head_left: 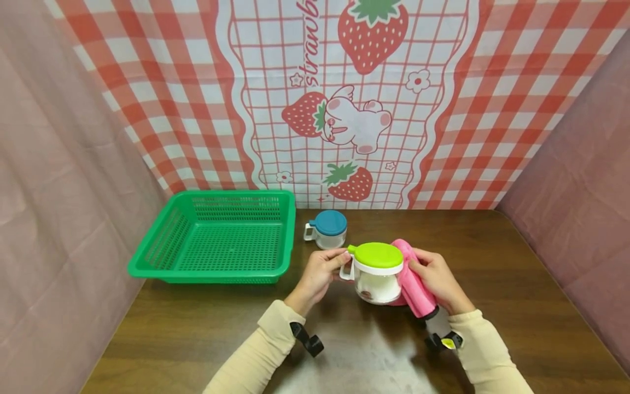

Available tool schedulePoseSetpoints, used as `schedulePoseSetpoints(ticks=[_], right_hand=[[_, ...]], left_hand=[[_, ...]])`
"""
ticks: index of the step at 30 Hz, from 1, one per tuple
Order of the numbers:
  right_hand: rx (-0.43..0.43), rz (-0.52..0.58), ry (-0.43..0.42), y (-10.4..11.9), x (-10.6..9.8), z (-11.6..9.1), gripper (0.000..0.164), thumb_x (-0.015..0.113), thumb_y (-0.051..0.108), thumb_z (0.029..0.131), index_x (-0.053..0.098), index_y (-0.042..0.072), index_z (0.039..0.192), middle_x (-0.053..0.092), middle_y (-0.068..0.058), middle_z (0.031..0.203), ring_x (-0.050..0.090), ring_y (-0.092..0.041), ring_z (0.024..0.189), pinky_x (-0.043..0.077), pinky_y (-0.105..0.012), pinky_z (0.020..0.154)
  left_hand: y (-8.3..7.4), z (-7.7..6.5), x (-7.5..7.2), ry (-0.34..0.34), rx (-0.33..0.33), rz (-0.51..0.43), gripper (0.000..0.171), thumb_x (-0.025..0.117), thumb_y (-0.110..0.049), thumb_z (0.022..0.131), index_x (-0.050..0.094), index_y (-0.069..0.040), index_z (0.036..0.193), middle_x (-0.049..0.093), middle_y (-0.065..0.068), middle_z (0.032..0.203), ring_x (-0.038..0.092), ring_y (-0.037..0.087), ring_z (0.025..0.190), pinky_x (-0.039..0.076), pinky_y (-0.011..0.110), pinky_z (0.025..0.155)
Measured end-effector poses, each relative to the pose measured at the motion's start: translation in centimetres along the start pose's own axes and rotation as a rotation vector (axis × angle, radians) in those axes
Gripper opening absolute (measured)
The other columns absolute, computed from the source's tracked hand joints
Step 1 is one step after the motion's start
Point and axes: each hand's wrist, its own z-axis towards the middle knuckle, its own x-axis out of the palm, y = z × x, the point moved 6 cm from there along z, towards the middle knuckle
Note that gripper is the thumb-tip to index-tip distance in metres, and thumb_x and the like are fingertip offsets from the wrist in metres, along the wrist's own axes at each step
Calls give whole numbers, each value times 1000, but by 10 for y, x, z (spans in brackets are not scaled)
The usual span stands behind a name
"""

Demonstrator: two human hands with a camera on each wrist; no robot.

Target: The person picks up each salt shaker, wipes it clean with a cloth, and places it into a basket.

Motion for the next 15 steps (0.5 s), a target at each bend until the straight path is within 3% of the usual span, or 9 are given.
schedulePoseSetpoints(ticks=[9,15], right_hand=[[-18,21,37,0,0,5,36,50,3,98,51,-18,128,64,25,87,61,1,78,53,-16,71],[-30,9,68,-4,4,8,39,57,12,97,55,-12,127,66,25,90,62,0,81,54,-18,71]], left_hand=[[-6,-2,6,-8,-16,-22,35,55,-1,96,54,18,125,67,-1,88,65,11,77,61,43,66],[-7,-3,11,25,-28,-38,36,55,-1,96,52,20,125,68,-5,83,65,8,77,61,44,67]])
